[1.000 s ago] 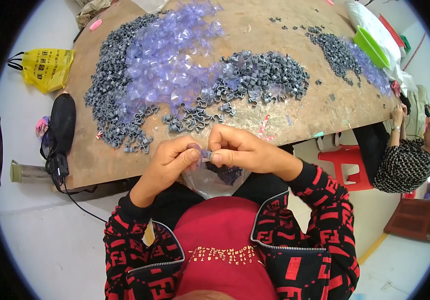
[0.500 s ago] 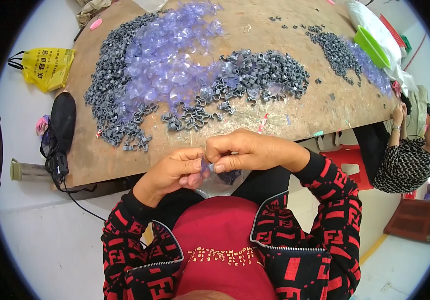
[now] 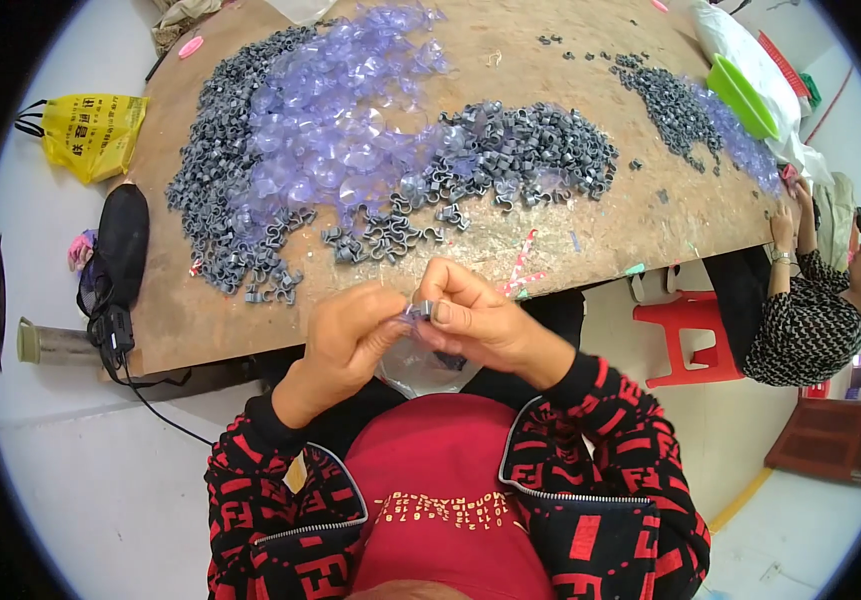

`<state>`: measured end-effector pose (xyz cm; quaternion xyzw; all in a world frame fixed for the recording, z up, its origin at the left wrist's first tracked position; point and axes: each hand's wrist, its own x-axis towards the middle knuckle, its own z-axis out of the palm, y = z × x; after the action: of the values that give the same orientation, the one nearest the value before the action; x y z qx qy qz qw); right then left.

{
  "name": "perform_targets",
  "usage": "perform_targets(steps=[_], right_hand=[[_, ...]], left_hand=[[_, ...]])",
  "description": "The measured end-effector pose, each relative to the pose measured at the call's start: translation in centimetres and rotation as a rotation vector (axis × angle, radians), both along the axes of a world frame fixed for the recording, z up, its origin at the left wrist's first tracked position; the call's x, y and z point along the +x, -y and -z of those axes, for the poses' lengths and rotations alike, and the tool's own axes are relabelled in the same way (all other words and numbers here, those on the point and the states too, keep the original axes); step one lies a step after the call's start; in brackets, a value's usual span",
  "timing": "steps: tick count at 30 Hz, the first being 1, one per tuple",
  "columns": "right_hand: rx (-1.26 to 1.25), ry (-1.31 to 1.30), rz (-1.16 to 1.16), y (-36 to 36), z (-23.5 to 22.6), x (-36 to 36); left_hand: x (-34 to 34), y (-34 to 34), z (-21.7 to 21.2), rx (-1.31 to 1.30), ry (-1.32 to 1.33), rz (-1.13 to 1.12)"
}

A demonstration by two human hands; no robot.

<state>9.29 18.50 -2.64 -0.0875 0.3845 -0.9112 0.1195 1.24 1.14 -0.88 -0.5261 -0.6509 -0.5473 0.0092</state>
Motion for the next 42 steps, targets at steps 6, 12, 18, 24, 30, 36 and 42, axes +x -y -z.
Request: perform_targets(steps=[6,12,18,24,30,36,42], right_hand=[[-0.007,0.02,-0.01,0.3,-0.1,0.1],[1.005,-0.542,-0.112,-3.3,-5.9,-2.0],[0.592,-0.112,-0.207,-2.9,-4.0,-0.8],[-0.292,0.097,-0.132,1.4,-0.7,1.3],[-0.01,0.0,-0.046,-0.5,-0.9,1.0],[0.914,-0.491,-0.093,-3.1,-5.3,-0.9],[1.012,-0.632,-0.093,-3.2,-6.0,-1.5]], left_hand=[[-0.2,0.3,0.3,-0.05,0.026,-0.009],[-1.1,1.2,0.4,-0.208,1.241,0.542],[-0.4,0.8,-1.1,-0.168,0.544,0.234],[-0.2,0.3,-2.1,0.021,-0.384,0.014],[-0.6,-0.2,-1.6,-0.029,-0.142,0.092],[0.2,0.9,-1.1,-0.145,1.214,0.436],[0.4,0.6,-0.6,0.042,1.82,0.757]])
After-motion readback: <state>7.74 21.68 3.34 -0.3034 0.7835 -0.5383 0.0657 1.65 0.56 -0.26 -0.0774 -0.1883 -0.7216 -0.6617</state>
